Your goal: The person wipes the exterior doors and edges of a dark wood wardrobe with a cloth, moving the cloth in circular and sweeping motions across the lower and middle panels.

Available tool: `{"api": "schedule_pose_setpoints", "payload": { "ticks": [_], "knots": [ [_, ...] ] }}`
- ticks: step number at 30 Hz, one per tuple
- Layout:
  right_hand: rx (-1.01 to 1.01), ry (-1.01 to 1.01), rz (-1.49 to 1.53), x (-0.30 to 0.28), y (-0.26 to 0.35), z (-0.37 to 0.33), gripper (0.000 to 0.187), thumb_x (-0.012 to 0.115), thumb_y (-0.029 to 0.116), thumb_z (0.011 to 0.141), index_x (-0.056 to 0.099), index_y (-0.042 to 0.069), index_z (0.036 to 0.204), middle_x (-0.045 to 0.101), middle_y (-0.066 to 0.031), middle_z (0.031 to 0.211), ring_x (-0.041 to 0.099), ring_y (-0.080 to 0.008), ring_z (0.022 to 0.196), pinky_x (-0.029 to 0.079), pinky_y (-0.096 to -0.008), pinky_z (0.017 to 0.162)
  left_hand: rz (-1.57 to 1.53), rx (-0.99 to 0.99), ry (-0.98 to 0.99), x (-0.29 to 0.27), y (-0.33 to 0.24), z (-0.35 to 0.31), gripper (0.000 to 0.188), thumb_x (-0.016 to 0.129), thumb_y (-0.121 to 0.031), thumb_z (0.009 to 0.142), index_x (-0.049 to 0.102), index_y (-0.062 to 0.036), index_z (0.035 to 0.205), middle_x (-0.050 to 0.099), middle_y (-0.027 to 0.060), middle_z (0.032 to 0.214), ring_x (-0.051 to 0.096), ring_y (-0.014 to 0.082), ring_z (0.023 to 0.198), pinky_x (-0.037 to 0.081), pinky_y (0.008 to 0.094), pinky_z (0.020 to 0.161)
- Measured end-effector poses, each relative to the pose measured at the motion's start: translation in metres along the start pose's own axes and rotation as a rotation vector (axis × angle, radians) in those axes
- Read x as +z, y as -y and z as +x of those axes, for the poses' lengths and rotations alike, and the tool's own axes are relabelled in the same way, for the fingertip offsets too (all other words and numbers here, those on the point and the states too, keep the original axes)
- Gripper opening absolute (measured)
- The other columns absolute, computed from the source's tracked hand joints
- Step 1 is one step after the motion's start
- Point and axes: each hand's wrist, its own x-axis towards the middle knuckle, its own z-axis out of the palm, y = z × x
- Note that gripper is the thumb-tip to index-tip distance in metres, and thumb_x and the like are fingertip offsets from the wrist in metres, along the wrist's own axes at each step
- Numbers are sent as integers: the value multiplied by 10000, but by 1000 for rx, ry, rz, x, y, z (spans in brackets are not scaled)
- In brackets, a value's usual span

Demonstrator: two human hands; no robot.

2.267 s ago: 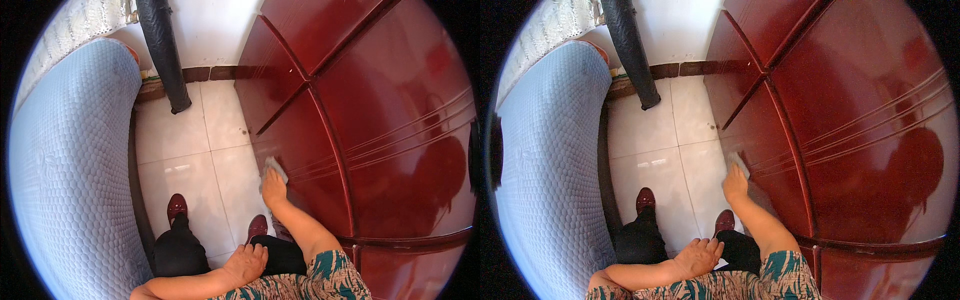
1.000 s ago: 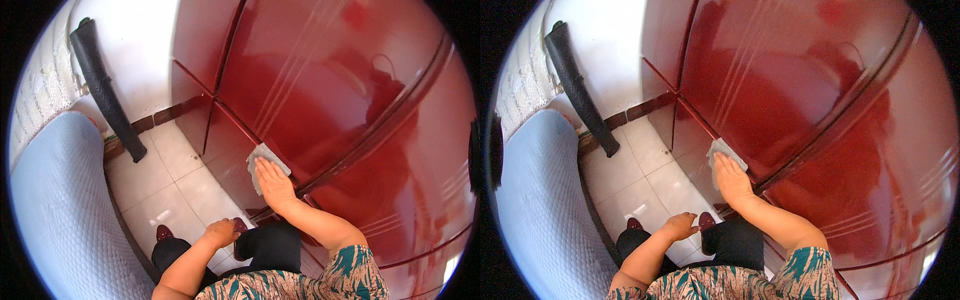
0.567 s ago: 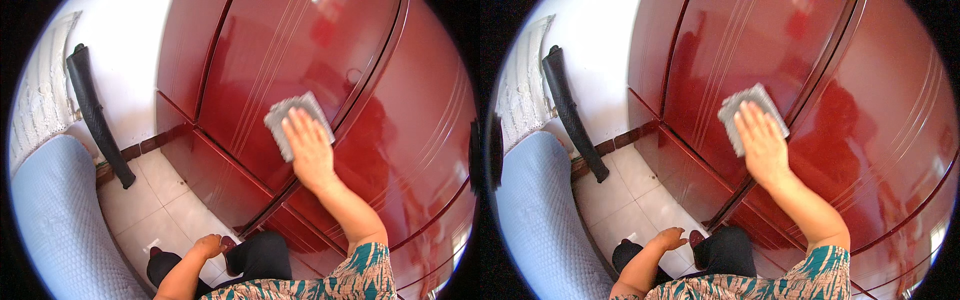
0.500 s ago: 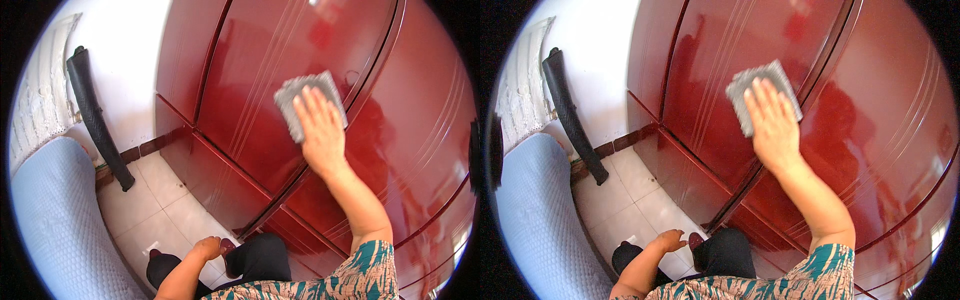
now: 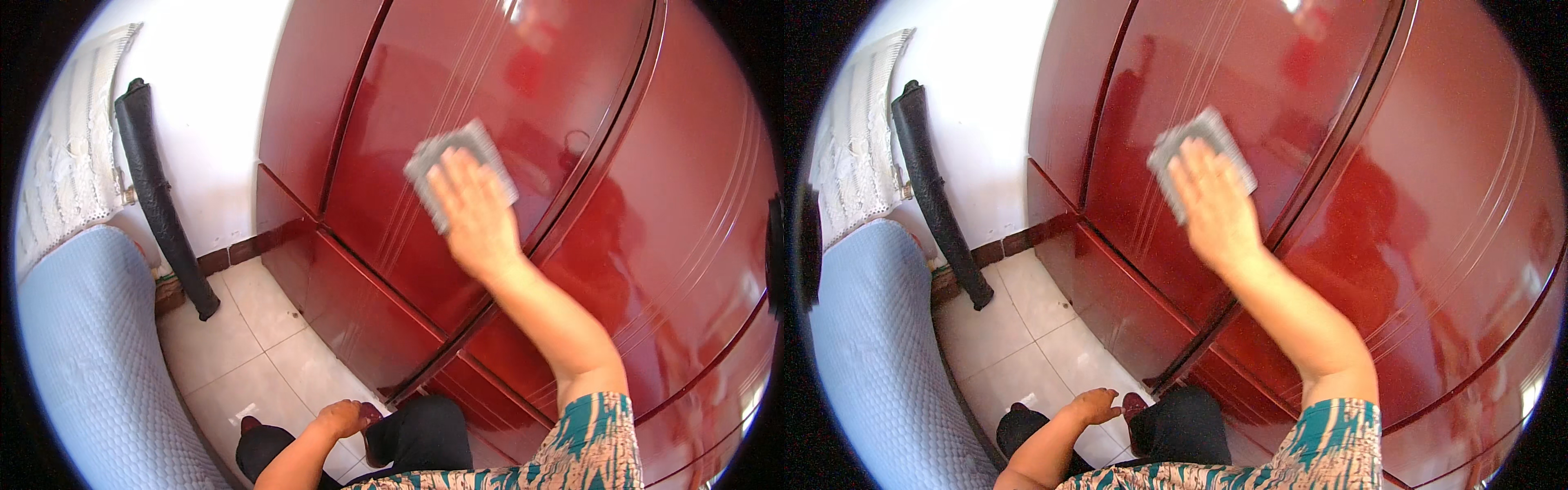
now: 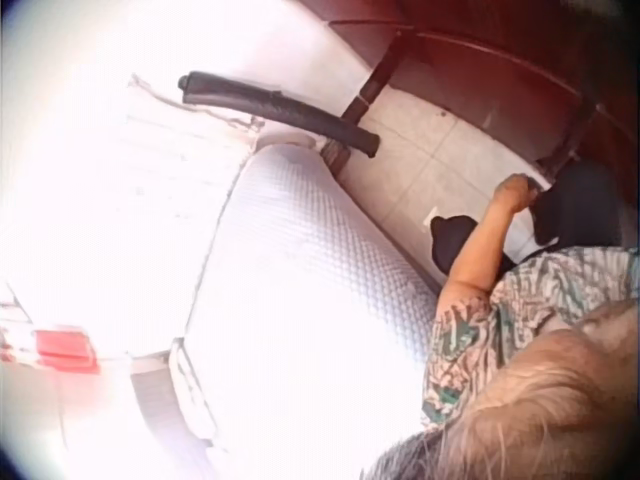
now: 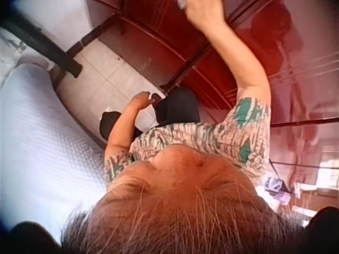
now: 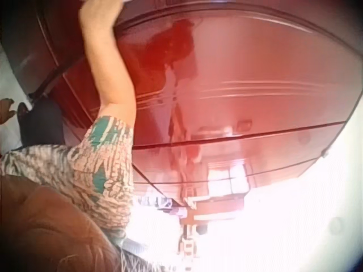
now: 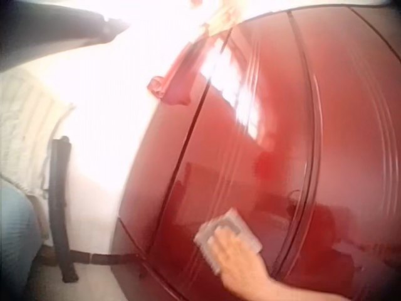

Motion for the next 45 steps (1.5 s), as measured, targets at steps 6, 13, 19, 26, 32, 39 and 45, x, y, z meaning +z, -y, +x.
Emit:
{"api": "schedule_pose_setpoints", "payload": {
  "ticks": [6, 13, 19, 26, 32, 39, 45],
  "knots": [
    [-387, 419, 176, 71, 96, -74, 588, 462, 163, 800, 365, 25, 1363, 248, -151, 1473, 189, -250, 1383, 113, -373, 1134, -9, 21, -15, 5, 5, 10, 593, 547, -457, 848, 499, -4, 1228, 540, 216, 1206, 511, 346, 1128, 421, 408, 943],
    [-205, 117, 242, 68, 56, 0, 506, 504, 120, 771, 481, 62, 1273, 344, -141, 1424, 297, -257, 1337, 193, -389, 1115, 12, 32, -18, 10, 7, 14, 608, 526, -489, 852, 502, -5, 1219, 548, 217, 1190, 523, 341, 1113, 439, 421, 916],
    [159, -260, 13, 5, -25, 100, 519, 454, 117, 814, 418, 49, 1328, 309, -158, 1439, 232, -267, 1365, 146, -406, 1117, 15, 31, 33, 5, -3, 0, 583, 504, -480, 869, 493, -17, 1223, 556, 216, 1165, 535, 348, 1094, 441, 431, 910],
    [28, -80, -57, 50, 18, 101, 530, 388, 157, 859, 350, 37, 1374, 247, -155, 1470, 174, -262, 1386, 104, -395, 1132, -55, 75, -34, 2, -12, -8, 434, 555, -352, 829, 556, -63, 1152, 601, 167, 1121, 574, 311, 1050, 470, 406, 869],
    [-149, 189, -72, 99, 88, 86, 562, 408, 152, 863, 295, 44, 1402, 187, -143, 1492, 129, -259, 1397, 90, -389, 1135, -21, 30, -10, 3, -17, -7, 433, 557, -374, 835, 554, -44, 1114, 576, 171, 1159, 578, 316, 1047, 477, 416, 856],
    [-326, 384, -33, 147, 154, 56, 554, 402, 192, 878, 300, 34, 1399, 185, -144, 1495, 123, -255, 1399, 71, -385, 1135, -22, 78, -36, 10, -16, -4, 445, 557, -390, 842, 548, -16, 1084, 577, 196, 1131, 581, 333, 1034, 481, 417, 845],
    [-368, 400, 18, 143, 157, 38, 532, 408, 187, 871, 346, 40, 1378, 204, -136, 1492, 146, -242, 1395, 82, -378, 1133, -47, 53, -16, 9, -11, 0, 436, 567, -378, 838, 551, -40, 1113, 580, 201, 1114, 577, 339, 1035, 477, 418, 851]
  ]
}}
